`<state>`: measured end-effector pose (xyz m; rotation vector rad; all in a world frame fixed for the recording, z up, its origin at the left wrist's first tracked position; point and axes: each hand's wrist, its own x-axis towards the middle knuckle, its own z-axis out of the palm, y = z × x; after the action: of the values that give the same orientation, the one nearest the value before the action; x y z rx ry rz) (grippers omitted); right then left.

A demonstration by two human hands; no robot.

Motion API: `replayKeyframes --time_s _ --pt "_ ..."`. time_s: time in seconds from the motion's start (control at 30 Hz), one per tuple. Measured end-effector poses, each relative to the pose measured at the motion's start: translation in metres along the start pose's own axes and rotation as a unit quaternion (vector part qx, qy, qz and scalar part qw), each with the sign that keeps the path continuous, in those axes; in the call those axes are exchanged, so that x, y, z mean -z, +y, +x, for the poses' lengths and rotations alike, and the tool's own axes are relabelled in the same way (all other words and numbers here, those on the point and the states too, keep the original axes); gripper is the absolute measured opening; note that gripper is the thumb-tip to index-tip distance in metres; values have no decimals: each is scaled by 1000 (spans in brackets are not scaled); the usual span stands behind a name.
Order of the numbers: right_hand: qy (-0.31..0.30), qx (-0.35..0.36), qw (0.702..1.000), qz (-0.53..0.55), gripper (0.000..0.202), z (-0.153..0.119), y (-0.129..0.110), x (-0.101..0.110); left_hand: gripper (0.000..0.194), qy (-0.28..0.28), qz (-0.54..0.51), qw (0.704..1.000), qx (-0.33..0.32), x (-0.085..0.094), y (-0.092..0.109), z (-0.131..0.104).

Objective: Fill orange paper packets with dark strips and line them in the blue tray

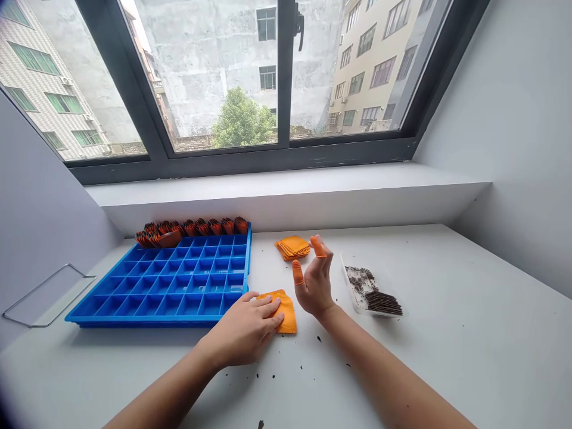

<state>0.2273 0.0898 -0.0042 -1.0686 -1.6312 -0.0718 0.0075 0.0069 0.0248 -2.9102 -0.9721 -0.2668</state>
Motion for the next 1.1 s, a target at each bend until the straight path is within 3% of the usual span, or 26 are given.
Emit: replayKeyframes --time_s 0.13,0.5,0.57,0.63,0.7,0.83,0.97,1.1 --pt "-9 -9 1000 1 68 -2 -1 -1 27 -13 -18 1000 4 0 -1 2" --pt "-35 -11 999 14 58 -4 -2 -2 25 25 -44 999 12 -4 -2 4" --pt "-40 -18 999 29 53 -3 -1 0 28 48 -50 997 19 -5 -3 6" --pt "-51 -40 995 75 46 -1 -1 3 30 113 -54 991 42 -5 -4 8" --pt "-71 -88 980 163 43 2 -2 6 31 203 -68 973 90 -3 -5 10" --pt "-162 -170 912 336 45 9 -16 14 38 341 -108 910 209 6 -6 11" --pt "-282 -178 849 409 45 10 -44 20 42 402 -160 868 244 8 -4 11" --pt "-262 -226 823 451 38 7 -61 17 39 414 -199 860 224 4 -3 12"
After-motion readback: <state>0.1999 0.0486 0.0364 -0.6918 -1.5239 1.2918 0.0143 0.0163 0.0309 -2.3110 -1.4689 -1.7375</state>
